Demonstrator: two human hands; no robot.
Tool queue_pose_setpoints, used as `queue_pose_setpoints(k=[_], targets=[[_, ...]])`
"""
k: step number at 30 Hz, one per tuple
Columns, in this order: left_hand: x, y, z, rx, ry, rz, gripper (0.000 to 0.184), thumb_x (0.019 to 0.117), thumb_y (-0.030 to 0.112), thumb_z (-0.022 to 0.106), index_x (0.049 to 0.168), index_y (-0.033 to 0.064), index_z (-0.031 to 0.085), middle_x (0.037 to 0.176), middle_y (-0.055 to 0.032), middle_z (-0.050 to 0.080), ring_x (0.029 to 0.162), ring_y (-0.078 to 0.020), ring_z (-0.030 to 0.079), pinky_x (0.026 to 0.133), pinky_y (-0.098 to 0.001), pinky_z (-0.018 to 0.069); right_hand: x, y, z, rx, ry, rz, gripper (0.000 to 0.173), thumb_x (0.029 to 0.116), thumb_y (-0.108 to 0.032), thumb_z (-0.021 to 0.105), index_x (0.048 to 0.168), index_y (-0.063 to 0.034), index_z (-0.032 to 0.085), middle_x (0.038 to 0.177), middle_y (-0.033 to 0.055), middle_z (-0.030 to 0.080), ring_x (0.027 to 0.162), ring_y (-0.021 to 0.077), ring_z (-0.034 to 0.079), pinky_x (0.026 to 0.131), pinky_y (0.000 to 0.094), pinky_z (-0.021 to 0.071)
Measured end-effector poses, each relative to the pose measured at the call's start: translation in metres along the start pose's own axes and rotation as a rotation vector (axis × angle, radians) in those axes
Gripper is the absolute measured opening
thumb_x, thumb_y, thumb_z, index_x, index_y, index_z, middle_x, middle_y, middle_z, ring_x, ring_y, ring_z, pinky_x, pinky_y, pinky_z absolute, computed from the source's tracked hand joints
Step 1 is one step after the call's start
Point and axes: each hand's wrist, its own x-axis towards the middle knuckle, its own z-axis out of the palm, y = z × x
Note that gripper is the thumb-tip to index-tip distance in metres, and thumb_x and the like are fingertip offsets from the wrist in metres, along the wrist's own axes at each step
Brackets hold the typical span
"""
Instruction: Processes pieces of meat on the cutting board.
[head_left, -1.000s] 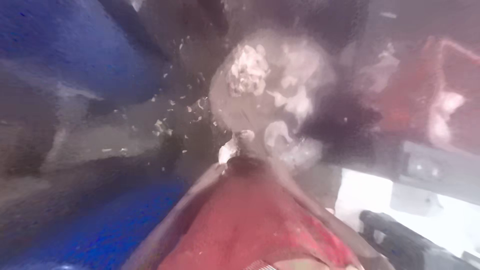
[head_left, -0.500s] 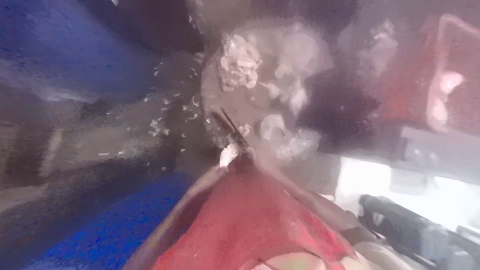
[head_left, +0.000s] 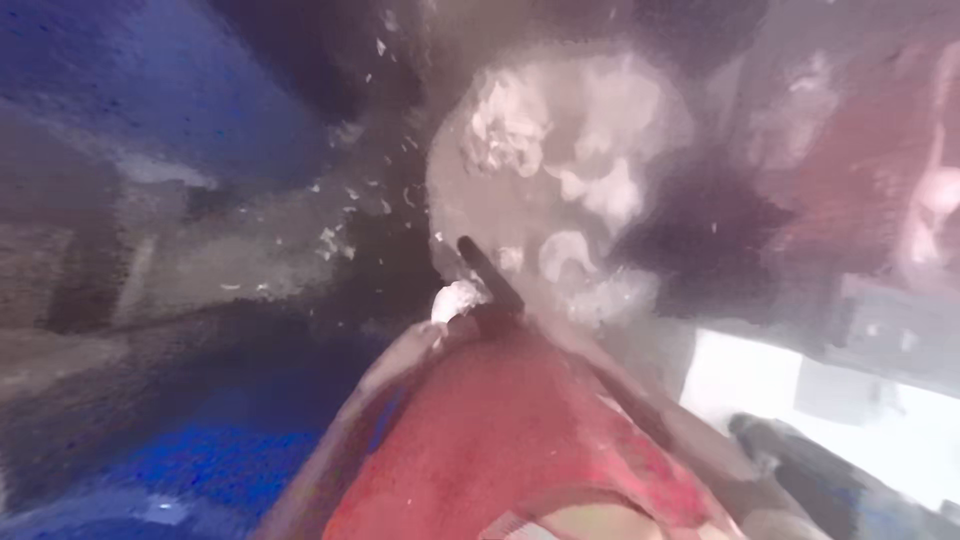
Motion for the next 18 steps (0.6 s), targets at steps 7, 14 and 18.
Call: queue_pose_setpoints(k=[7, 14, 18], targets=[[0.073, 0.024, 0.04, -0.261, -0.125, 0.111, 0.041, 0.1128, 0.037, 0.033, 0.126, 0.0072, 0.058, 0.081, -0.001, 0.062, 0.06, -0.0088, 0.055, 0.055, -0.0233, 0.0488, -0.027, -0.069, -0.032, 0.054, 0.465, -0.167, 0.053, 0.1106, -0.045, 0.024, 0.115, -0.005, 0.058, 0.074, 0.0025, 0.054, 0.058, 0.0144, 0.052, 0.054, 0.035, 0.0503], [0.1, 0.02, 0.052, -0.094, -0.069, 0.083, 0.043, 0.1131, 0.037, 0.031, 0.111, 0.0052, 0.061, 0.074, 0.0, 0.058, 0.058, -0.0094, 0.053, 0.056, -0.0257, 0.0482, -0.032, -0.069, 0.012, -0.125, 0.594, -0.471, 0.073, 0.1061, -0.056, 0.034, 0.128, 0.008, 0.061, 0.107, 0.0123, 0.072, 0.098, 0.0114, 0.069, 0.091, 0.0324, 0.0577], [0.089, 0.02, 0.043, -0.048, -0.029, 0.008, 0.043, 0.1121, 0.042, 0.034, 0.121, 0.0073, 0.059, 0.077, -0.0002, 0.058, 0.057, -0.0086, 0.051, 0.054, -0.0254, 0.0463, 0.009, -0.024, -0.001, -0.254, 0.206, 0.001, 0.053, 0.1125, -0.041, 0.028, 0.137, -0.006, 0.059, 0.123, 0.0166, 0.068, 0.115, 0.0259, 0.065, 0.104, 0.0479, 0.0504]])
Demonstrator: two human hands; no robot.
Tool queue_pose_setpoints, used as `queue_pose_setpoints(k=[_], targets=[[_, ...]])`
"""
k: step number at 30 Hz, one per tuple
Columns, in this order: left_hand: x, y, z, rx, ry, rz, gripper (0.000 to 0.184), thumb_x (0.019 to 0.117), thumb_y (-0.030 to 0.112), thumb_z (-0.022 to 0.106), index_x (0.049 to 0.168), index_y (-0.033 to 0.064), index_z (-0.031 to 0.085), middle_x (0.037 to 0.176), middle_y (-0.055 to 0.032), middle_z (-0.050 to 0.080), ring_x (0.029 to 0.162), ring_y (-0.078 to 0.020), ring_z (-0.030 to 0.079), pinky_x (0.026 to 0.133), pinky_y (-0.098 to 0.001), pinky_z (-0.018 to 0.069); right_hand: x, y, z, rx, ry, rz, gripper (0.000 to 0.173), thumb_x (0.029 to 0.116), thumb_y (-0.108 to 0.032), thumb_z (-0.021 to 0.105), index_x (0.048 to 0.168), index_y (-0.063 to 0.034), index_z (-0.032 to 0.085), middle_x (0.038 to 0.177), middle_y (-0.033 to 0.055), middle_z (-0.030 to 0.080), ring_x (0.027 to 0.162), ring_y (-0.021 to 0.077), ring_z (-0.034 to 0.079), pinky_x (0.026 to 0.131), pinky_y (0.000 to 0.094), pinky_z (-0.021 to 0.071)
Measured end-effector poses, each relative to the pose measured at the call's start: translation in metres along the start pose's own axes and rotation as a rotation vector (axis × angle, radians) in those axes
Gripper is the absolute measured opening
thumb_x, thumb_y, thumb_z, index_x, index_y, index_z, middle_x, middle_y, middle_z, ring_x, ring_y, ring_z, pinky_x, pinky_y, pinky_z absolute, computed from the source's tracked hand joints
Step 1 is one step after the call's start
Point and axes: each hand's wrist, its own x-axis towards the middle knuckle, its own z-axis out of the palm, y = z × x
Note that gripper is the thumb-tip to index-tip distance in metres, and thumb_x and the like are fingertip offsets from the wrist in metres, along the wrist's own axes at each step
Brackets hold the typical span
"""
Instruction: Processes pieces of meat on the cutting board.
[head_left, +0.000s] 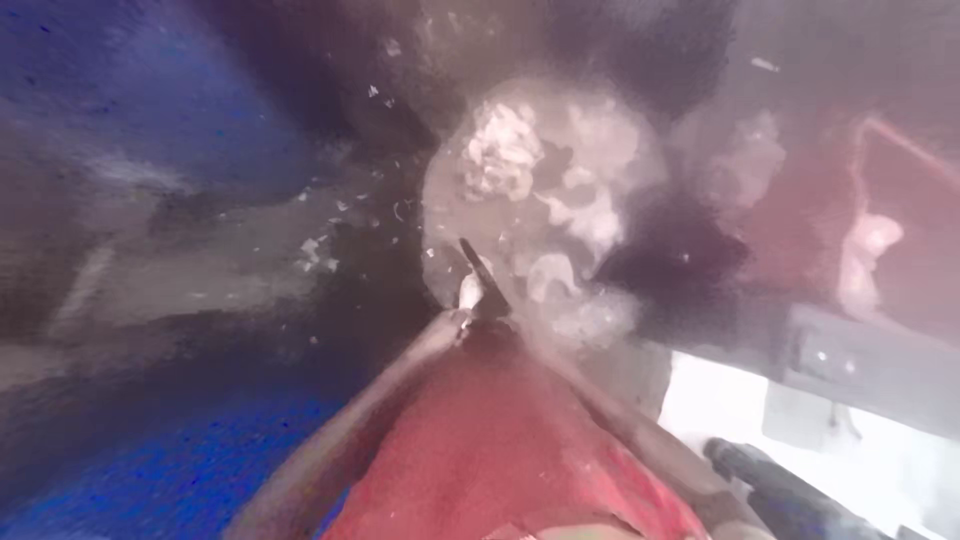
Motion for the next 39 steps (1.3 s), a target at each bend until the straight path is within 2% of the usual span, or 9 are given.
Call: queue_pose_setpoints(k=[5, 7, 9, 14, 20, 23, 26, 33, 39], targets=[[0.0, -0.01, -0.031, 0.481, 0.194, 0.014, 0.051, 0.1096, 0.048, 0.034, 0.119, 0.0086, 0.066, 0.105, -0.0123, 0.069, 0.097, -0.0261, 0.068, 0.09, -0.0518, 0.0542, -0.039, -0.057, -0.039, 0.105, 0.184, -0.228, 0.056, 0.1102, -0.045, 0.03, 0.129, -0.0017, 0.06, 0.098, 0.0089, 0.066, 0.088, 0.0143, 0.064, 0.083, 0.0357, 0.0562], [-0.003, -0.011, -0.034, 0.544, 0.193, -0.002, 0.053, 0.1095, 0.049, 0.036, 0.121, 0.0066, 0.066, 0.111, -0.0159, 0.07, 0.105, -0.0313, 0.067, 0.095, -0.0569, 0.0519, -0.059, -0.078, -0.041, 0.237, 0.277, -0.508, 0.078, 0.1069, -0.061, 0.025, 0.138, 0.0044, 0.053, 0.101, 0.0073, 0.068, 0.09, 0.0063, 0.064, 0.085, 0.0288, 0.057], [-0.002, -0.006, -0.035, 0.569, 0.185, -0.021, 0.054, 0.1095, 0.048, 0.036, 0.12, 0.0053, 0.066, 0.111, -0.0169, 0.07, 0.105, -0.032, 0.068, 0.095, -0.0573, 0.052, -0.06, -0.076, -0.024, 0.369, 0.292, -0.653, 0.075, 0.104, -0.065, 0.032, 0.125, 0.002, 0.059, 0.102, 0.0035, 0.069, 0.095, 0.0018, 0.064, 0.086, 0.0241, 0.0562], [0.0, -0.011, -0.035, 0.567, 0.164, -0.017, 0.054, 0.1094, 0.048, 0.037, 0.119, 0.0035, 0.066, 0.107, -0.0174, 0.069, 0.099, -0.0303, 0.068, 0.093, -0.0546, 0.0533, -0.004, -0.003, 0.003, -0.135, -0.133, -0.115, 0.063, 0.1094, -0.055, 0.025, 0.132, -0.0086, 0.061, 0.12, 0.0151, 0.068, 0.114, 0.0264, 0.066, 0.101, 0.0511, 0.0517], [-0.014, 0.031, -0.027, 0.258, 0.051, 0.19, 0.036, 0.1101, 0.034, 0.045, 0.124, 0.0038, 0.058, 0.089, -0.0038, 0.061, 0.07, -0.0098, 0.057, 0.066, -0.0275, 0.0511, -0.021, 0.015, -0.02, 0.051, 0.082, 0.069, 0.058, 0.1095, -0.049, 0.035, 0.139, -0.0036, 0.056, 0.114, 0.018, 0.069, 0.106, 0.028, 0.068, 0.097, 0.0498, 0.0533], [0.019, 0.048, -0.031, 0.33, 0.148, 0.313, 0.066, 0.1025, 0.041, 0.061, 0.155, 0.0098, 0.037, 0.136, -0.0194, 0.058, 0.116, -0.0288, 0.064, 0.099, -0.0474, 0.0542, -0.041, 0.039, -0.016, 0.19, 0.208, 0.017, 0.05, 0.1067, -0.042, 0.049, 0.132, -0.0001, 0.058, 0.102, 0.0134, 0.069, 0.092, 0.0197, 0.068, 0.088, 0.042, 0.0569], [0.055, 0.065, -0.031, 0.555, 0.336, 0.414, 0.075, 0.096, 0.039, 0.071, 0.156, 0.0089, 0.038, 0.15, -0.0224, 0.049, 0.136, -0.0382, 0.051, 0.112, -0.0567, 0.0434, -0.06, 0.065, -0.005, 0.275, 0.283, 0.059, 0.051, 0.1073, -0.04, 0.049, 0.139, -0.0016, 0.056, 0.111, 0.0136, 0.071, 0.099, 0.018, 0.07, 0.094, 0.0404, 0.0571], [0.085, 0.104, 0.038, 0.867, 0.349, 0.399, 0.076, 0.0981, 0.036, 0.066, 0.161, 0.0121, 0.031, 0.154, -0.0223, 0.044, 0.126, -0.0383, 0.06, 0.104, -0.0558, 0.0512, -0.071, 0.086, 0.002, 0.308, 0.484, 0.297, 0.057, 0.1072, -0.047, 0.046, 0.145, -0.0052, 0.052, 0.123, 0.0171, 0.069, 0.113, 0.0252, 0.068, 0.102, 0.0484, 0.054], [0.091, 0.154, 0.011, 0.94, 0.158, 0.404, 0.071, 0.0944, 0.033, 0.073, 0.154, 0.0083, 0.042, 0.136, -0.0233, 0.061, 0.122, -0.0382, 0.062, 0.104, -0.0582, 0.0488, -0.124, 0.118, -0.014, 0.056, 0.133, 0.193, 0.056, 0.105, -0.056, 0.044, 0.134, -0.0114, 0.06, 0.111, 0.0163, 0.07, 0.104, 0.0313, 0.069, 0.095, 0.0553, 0.0537]])
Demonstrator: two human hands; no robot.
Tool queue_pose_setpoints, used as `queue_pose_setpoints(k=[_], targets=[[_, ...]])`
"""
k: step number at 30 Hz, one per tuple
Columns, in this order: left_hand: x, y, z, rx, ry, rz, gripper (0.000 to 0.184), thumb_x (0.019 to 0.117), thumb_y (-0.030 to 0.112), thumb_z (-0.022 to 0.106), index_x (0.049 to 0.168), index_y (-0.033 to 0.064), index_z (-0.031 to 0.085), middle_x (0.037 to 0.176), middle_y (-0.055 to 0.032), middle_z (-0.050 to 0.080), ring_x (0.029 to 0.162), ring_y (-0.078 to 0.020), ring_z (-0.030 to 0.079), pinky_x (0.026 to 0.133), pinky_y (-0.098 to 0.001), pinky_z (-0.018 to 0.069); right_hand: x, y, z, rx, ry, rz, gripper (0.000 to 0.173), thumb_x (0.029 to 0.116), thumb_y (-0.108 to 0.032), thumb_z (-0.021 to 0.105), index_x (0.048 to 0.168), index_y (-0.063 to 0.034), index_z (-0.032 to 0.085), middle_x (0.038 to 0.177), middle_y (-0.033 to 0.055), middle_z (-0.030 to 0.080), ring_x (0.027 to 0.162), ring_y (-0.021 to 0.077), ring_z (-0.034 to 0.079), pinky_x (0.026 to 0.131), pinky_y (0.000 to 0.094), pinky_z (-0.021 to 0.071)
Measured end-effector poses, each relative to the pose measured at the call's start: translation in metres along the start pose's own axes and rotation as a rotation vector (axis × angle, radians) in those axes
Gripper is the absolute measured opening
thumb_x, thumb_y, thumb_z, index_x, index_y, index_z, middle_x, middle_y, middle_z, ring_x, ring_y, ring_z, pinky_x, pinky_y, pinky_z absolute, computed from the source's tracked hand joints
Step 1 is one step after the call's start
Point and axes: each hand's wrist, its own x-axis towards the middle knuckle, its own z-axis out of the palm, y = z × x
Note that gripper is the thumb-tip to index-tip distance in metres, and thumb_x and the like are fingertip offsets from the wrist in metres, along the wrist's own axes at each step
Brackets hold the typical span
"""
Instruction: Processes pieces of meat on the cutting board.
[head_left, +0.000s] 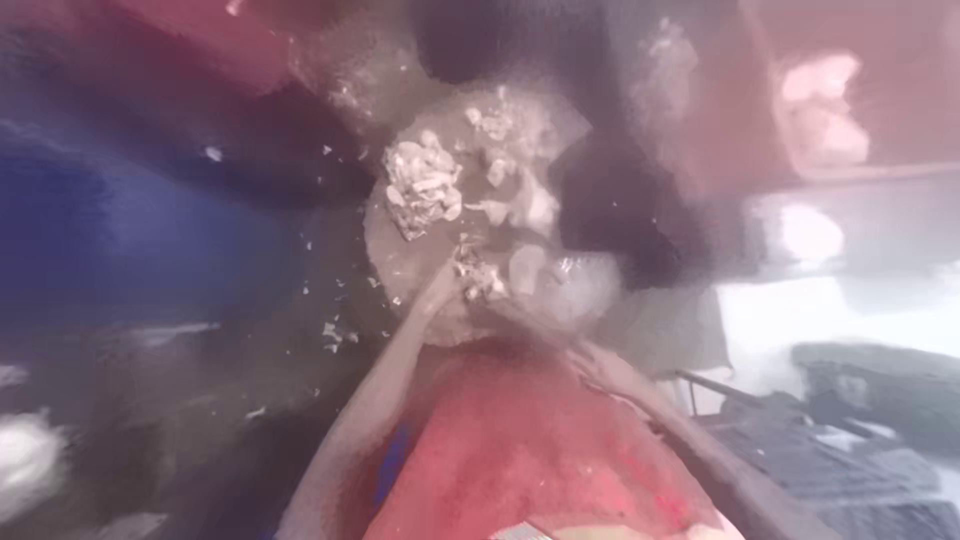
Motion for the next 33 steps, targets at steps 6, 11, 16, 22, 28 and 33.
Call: queue_pose_setpoints(k=[6, 11, 16, 22, 28, 33], targets=[[0.009, 0.018, -0.002, 0.015, 0.008, -0.041, 0.094, 0.078, 0.043, 0.087, 0.154, 0.0109, 0.042, 0.137, -0.0229, 0.059, 0.12, -0.0366, 0.062, 0.1, -0.0572, 0.052, 0.002, -0.011, -0.011, -0.399, -0.083, -0.108, 0.053, 0.1031, -0.057, 0.048, 0.135, -0.0165, 0.061, 0.115, 0.0168, 0.072, 0.106, 0.0407, 0.07, 0.09, 0.0655, 0.0529], [-0.005, 0.08, -0.002, 0.034, -0.1, -0.01, 0.08, 0.0803, 0.023, 0.085, 0.15, 0.0138, 0.046, 0.126, -0.0206, 0.065, 0.109, -0.034, 0.067, 0.093, -0.0545, 0.0551, 0.051, -0.048, 0.016, -0.354, 0.096, -0.254, 0.055, 0.0999, -0.04, 0.061, 0.147, -0.0114, 0.052, 0.128, 0.0203, 0.067, 0.117, 0.0431, 0.064, 0.097, 0.0663, 0.0499], [0.011, 0.061, 0.009, 0.11, -0.17, 0.107, 0.087, 0.0769, 0.029, 0.088, 0.152, 0.02, 0.046, 0.136, -0.0193, 0.061, 0.118, -0.035, 0.063, 0.096, -0.0562, 0.0538, 0.102, -0.069, 0.048, -0.327, 0.117, -0.258, 0.049, 0.0987, -0.033, 0.061, 0.143, -0.0138, 0.054, 0.129, 0.0206, 0.065, 0.111, 0.0439, 0.066, 0.089, 0.0654, 0.0537], [0.017, 0.031, 0.035, 0.294, -0.09, 0.065, 0.098, 0.0746, 0.045, 0.087, 0.157, 0.0231, 0.039, 0.15, -0.0226, 0.046, 0.126, -0.0402, 0.058, 0.098, -0.06, 0.0528, 0.102, -0.066, 0.051, -0.327, 0.119, -0.18, 0.055, 0.0986, -0.029, 0.063, 0.149, -0.0119, 0.048, 0.139, 0.0203, 0.06, 0.122, 0.0424, 0.062, 0.096, 0.0633, 0.0528], [-0.011, 0.071, 0.023, 0.278, -0.054, 0.129, 0.064, 0.0888, 0.043, 0.071, 0.146, 0.0176, 0.056, 0.146, -0.0116, 0.057, 0.128, -0.031, 0.058, 0.102, -0.0567, 0.0499, 0.095, -0.07, 0.046, -0.374, 0.156, -0.232, 0.044, 0.1014, -0.033, 0.058, 0.143, -0.019, 0.059, 0.134, 0.0159, 0.065, 0.123, 0.0378, 0.062, 0.1, 0.0605, 0.0516], [0.006, 0.104, 0.042, 0.206, 0.153, 0.332, 0.04, 0.1006, 0.038, 0.058, 0.133, 0.0145, 0.065, 0.142, -0.0118, 0.059, 0.128, -0.0318, 0.058, 0.104, -0.0551, 0.0495, 0.082, -0.068, 0.047, -0.275, 0.179, -0.29, 0.047, 0.0995, -0.047, 0.06, 0.137, -0.0181, 0.064, 0.123, 0.01, 0.071, 0.112, 0.0279, 0.069, 0.097, 0.0551, 0.0555]])
